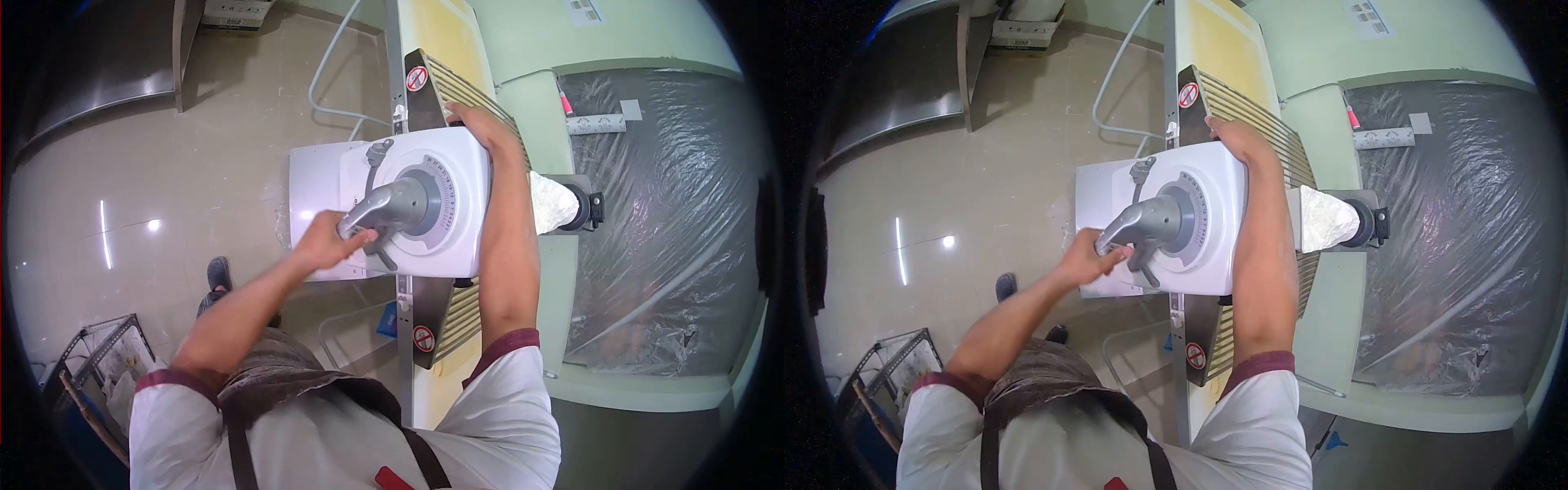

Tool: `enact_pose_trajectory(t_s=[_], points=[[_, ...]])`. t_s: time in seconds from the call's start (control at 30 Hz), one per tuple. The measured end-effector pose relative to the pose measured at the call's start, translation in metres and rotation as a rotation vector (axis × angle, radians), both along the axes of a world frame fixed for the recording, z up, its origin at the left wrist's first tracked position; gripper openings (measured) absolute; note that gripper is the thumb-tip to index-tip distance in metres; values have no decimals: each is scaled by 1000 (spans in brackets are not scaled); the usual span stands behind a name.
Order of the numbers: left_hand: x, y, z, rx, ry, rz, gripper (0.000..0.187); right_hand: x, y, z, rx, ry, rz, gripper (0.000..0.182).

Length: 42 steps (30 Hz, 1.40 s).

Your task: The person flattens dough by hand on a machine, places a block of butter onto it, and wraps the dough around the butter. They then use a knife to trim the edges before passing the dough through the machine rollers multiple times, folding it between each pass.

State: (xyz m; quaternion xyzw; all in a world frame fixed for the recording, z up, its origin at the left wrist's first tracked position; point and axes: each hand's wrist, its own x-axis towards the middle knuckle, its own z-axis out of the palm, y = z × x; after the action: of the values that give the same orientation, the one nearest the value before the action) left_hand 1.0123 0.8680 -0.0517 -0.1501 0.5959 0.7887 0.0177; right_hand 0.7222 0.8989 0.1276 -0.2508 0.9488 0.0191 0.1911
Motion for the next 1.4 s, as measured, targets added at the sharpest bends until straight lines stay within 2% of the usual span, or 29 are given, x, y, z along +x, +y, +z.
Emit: enact_pose_trajectory(t_s=[0.13, 0.33, 0.4, 0.47, 0.53, 0.77, 0.9, 1.0, 1.13, 1.2, 1.27, 1.33, 1.4], points=[[-5, 1, -14, 108, 159, 40, 40, -5, 4, -9, -93, 143, 9, 60], [-6, 3, -8, 34, 172, 112, 39, 8, 14, -8, -297, 286, 313, 59], [-8, 2, 1, -19, 96, 88, 40, 24, 25, -10, -497, 189, 256, 51], [-9, 6, 0, -76, 72, 139, 41, 81, 36, 17, -491, 226, 229, 48], [-9, 9, 1, -16, 101, 158, 42, 86, 60, -13, -555, 445, 467, 51], [-9, 17, 7, -54, 70, 234, 42, 170, 167, -7, -856, 388, 491, 48], [-10, 21, 3, -50, 76, 287, 47, 186, 220, -36, -864, 539, 264, 51], [-9, 22, 6, -57, 51, 295, 47, 170, 238, -61, -1096, 499, 305, 53], [-9, 20, -6, -38, 55, 296, 45, 170, 224, -90, -1784, 53, -68, 57], [-8, 18, -7, -2, 19, 292, 43, 170, 217, -100, -1883, 153, -204, 59], [-3, 15, -6, 49, 43, 201, 43, 162, 229, -132, -1844, 102, -353, 56], [1, 12, -23, 97, 75, 135, 40, 172, 218, -105, -1794, 163, -371, 51], [3, 17, -13, 30, 86, 195, 42, 174, 207, -103, -1881, 150, -451, 48]])
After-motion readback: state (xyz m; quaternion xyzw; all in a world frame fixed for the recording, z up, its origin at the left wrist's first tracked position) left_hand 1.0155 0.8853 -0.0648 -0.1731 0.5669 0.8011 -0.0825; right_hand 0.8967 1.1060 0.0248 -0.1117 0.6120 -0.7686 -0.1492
